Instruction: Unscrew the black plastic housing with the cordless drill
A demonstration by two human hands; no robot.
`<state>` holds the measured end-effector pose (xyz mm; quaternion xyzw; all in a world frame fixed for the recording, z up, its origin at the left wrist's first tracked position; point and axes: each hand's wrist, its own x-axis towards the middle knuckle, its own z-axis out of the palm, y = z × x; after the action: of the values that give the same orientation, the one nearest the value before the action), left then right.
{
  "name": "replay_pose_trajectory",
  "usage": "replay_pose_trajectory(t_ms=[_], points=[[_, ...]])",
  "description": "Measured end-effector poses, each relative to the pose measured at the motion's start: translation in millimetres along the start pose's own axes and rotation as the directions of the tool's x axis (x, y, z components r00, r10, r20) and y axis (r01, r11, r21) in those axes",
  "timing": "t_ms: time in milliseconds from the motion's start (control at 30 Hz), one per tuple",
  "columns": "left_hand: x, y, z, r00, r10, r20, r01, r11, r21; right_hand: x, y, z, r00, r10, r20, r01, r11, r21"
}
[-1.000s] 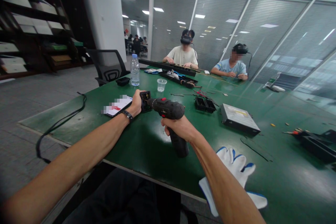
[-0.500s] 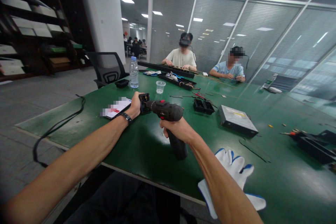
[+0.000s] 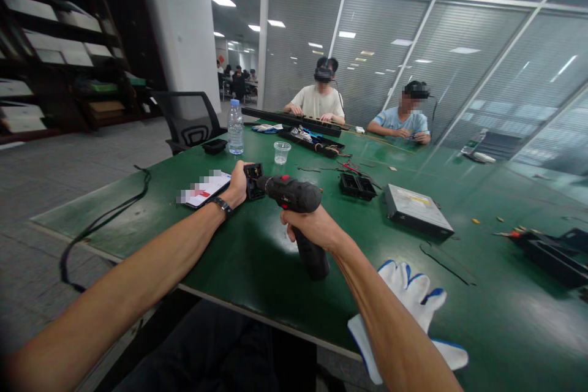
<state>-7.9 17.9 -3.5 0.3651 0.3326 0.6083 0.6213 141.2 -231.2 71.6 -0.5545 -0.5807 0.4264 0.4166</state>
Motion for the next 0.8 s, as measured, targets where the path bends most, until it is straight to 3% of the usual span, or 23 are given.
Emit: replay_pose_trajectory(t_ms=[800], points=[[-9.3,3.5,1.6,0.999,-0.033,0.016,0.032,0.999,0.011,-2.1,-3.4,0.2,1.0,0.028,0.0,-0.028,0.999,-0.037]])
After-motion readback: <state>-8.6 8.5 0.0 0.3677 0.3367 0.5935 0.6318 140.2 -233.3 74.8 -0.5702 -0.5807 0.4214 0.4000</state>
